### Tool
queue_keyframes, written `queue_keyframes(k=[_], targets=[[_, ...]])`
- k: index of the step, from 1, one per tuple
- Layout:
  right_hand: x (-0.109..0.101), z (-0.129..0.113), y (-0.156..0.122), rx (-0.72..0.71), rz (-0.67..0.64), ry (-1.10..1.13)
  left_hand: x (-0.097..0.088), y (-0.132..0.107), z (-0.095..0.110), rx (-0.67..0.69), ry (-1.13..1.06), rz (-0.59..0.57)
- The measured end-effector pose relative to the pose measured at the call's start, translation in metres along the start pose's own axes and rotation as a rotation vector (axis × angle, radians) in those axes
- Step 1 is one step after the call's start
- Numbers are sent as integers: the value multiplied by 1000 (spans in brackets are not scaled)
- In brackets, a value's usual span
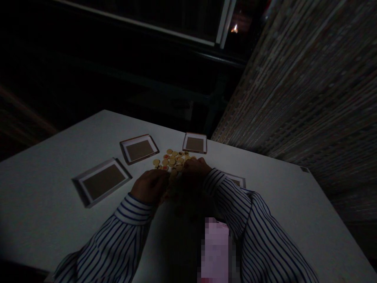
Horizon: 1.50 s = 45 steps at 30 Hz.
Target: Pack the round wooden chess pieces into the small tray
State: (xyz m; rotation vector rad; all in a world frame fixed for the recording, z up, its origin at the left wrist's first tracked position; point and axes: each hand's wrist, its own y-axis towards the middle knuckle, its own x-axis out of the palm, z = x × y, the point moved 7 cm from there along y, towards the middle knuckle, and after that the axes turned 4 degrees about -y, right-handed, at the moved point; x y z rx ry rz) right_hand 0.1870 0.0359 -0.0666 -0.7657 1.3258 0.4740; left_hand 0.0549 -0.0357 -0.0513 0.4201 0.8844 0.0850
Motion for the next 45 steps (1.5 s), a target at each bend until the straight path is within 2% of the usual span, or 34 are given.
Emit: queue_keyframes(k=[7, 11, 15, 19, 24, 29, 32, 35, 40, 45], targets=[[-24, -13, -18, -44, 145, -22, -1, -1, 0, -71, -118, 54], [-37, -27, -36, -49, 184, 70, 4, -5, 6, -164, -245, -6], [-39, -35, -54, -56, 234, 175, 13, -10, 13, -239, -398, -74], [-39, -37, -72, -52, 345, 246, 22, -15, 24, -284, -575, -148], [-39, -39, -96, -76, 495, 314, 29, -19, 39, -385, -811, -170], [-35, -36, -121, -59, 628, 371, 37, -23, 50, -424, -839, -229], [-32, -34, -133, -33, 666, 413, 42, -24, 57, -381, -839, -268], [-30, -30, -142, 2, 681, 477, 48, -24, 64, -326, -852, -291], [-24, -26, -152, 44, 664, 497, 58, -22, 78, -327, -889, -355], [-21, -17, -162, 115, 756, 506, 57, -16, 88, -348, -812, -289]])
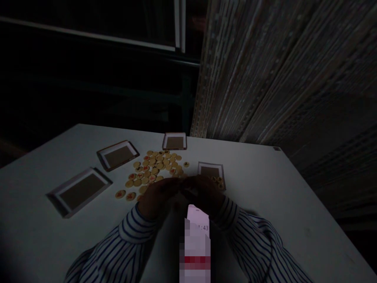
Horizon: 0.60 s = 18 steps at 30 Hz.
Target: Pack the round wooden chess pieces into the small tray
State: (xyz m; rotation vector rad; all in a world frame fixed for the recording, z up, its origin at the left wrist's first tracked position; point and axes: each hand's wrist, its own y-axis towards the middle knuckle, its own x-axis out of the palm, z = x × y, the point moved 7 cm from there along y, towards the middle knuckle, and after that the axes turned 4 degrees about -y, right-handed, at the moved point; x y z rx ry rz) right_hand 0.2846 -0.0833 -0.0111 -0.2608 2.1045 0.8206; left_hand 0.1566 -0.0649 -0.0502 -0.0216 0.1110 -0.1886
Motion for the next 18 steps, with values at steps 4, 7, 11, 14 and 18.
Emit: queue_keyframes(k=[4, 7, 11, 14, 18], targets=[[-4, 4, -5, -7, 9, -30, 9, 1, 1, -46, 26, -3], [-9, 8, -11, 2, 41, -64, 16, 3, 2, -35, 44, -29], [-13, 13, -21, -17, 83, -122, 31, 8, 6, 31, 59, -111], [-17, 16, -26, 0, 112, -121, 40, 12, 6, 52, 36, -137], [-25, 21, -30, 22, 125, -98, 48, 16, 3, 34, -2, -116]])
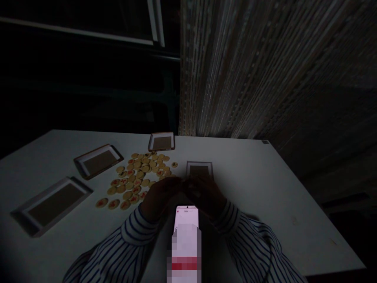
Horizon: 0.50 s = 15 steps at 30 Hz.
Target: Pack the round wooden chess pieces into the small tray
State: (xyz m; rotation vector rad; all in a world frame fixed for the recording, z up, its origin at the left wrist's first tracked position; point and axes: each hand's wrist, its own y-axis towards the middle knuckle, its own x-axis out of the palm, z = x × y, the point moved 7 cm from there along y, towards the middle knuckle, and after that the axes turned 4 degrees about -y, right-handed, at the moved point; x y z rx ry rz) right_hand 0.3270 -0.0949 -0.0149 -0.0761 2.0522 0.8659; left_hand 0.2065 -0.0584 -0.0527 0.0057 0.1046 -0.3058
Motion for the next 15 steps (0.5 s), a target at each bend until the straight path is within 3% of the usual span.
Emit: queue_keyframes(k=[15], targets=[[-10, 22, -4, -76, -24, 23, 24, 16, -9, 4, -30, -59]])
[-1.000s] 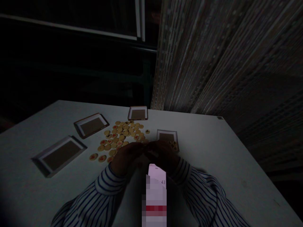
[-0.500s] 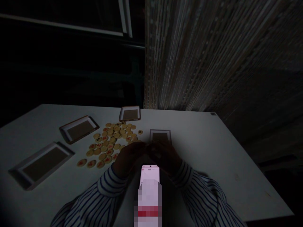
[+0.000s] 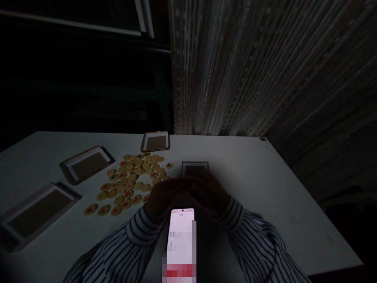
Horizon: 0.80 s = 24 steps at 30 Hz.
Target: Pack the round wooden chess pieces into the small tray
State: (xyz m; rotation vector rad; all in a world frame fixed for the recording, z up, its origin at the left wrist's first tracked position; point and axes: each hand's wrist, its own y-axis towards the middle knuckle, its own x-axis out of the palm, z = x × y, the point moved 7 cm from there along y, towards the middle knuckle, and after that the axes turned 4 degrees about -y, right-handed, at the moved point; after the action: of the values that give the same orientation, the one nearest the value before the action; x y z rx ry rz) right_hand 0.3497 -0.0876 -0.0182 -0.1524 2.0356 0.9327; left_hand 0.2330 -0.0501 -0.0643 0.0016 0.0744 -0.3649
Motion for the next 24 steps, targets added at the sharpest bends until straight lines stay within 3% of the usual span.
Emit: queue_keyframes(k=[4, 7, 11, 14, 24], targets=[[-7, 21, -2, 110, -41, -92, -10, -1, -2, 40, 238, 108], [-15, 47, -6, 279, -86, -163, -17, -2, -2, 166, 528, 180], [-20, 75, -9, 421, -207, -252, -7, -2, -6, 406, 742, 117], [-17, 86, -8, 451, -302, -317, 0, -2, -12, 488, 782, 95], [6, 103, 4, 447, -518, -454, 1, -3, -24, 436, 813, 99]])
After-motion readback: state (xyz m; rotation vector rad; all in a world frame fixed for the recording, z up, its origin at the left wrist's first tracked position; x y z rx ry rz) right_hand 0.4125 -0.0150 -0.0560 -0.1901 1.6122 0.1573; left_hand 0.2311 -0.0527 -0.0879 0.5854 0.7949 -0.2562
